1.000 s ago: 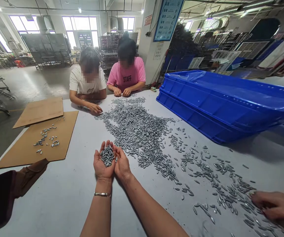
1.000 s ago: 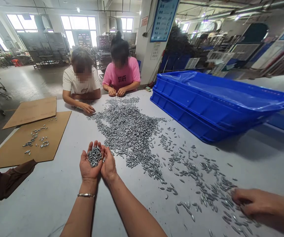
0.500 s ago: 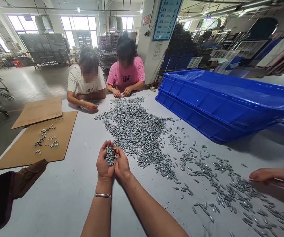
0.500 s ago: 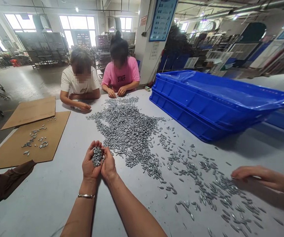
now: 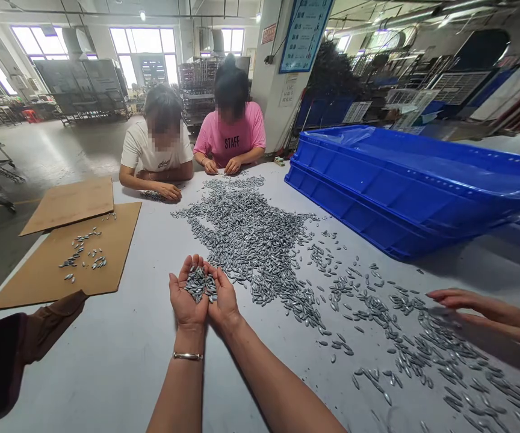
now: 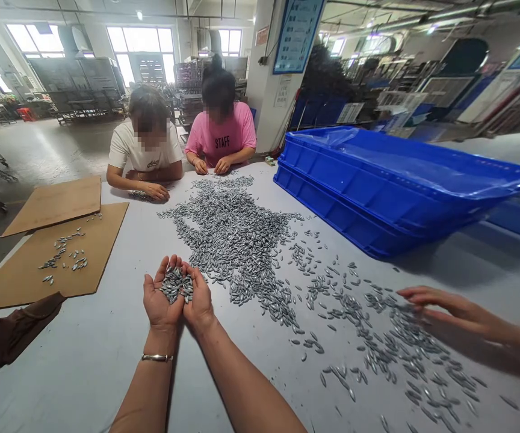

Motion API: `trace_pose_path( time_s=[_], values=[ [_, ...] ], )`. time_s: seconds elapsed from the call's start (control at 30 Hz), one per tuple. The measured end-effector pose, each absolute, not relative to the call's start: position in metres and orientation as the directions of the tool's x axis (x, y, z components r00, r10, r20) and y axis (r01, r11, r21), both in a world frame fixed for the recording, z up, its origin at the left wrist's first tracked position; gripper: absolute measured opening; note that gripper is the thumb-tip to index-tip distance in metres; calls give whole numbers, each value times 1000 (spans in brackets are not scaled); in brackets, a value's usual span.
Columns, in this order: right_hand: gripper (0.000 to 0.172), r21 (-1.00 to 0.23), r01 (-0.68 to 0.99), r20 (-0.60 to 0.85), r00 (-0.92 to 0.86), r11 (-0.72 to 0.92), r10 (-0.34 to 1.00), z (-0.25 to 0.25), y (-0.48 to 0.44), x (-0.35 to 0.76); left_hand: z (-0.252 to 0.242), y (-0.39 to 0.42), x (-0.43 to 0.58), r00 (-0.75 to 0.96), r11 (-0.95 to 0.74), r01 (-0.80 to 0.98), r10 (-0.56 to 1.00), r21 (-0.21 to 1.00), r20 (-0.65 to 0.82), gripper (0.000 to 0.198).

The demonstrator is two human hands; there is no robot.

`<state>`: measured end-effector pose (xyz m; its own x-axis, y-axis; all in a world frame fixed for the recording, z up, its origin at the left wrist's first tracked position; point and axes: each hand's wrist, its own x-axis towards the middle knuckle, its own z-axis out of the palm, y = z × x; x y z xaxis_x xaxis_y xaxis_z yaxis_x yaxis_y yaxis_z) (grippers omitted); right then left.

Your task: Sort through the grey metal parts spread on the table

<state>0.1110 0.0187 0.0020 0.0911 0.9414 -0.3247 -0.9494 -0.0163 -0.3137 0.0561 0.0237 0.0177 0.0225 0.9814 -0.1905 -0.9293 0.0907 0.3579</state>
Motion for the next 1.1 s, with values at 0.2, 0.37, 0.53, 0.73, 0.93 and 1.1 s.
trace_pose_path(
  time_s=[0.2,0.37,0.53,0.73,0.93,1.1],
  values=[
    [30,-306,-952,-323,93,-11,942,5,18,111,17,26,56,8,91,-924,976,371,-217,45],
    [30,-340,-940,-354,91,-37,931,7,17,111,18,25,59,-63,52,-879,973,473,-224,33],
    [31,-365,-928,-371,68,-78,926,11,14,112,16,21,62,-189,-66,-733,976,677,-109,37],
    [31,-331,-934,-378,1,-134,926,10,13,112,20,17,63,-253,-162,-607,968,778,4,40],
    [29,-375,-914,-404,12,-154,915,-2,16,113,26,13,67,-286,-200,-540,957,817,45,42],
    [29,-359,-919,-360,-23,-161,933,-6,16,112,26,8,68,-291,-216,-404,951,889,99,47]
  ],
)
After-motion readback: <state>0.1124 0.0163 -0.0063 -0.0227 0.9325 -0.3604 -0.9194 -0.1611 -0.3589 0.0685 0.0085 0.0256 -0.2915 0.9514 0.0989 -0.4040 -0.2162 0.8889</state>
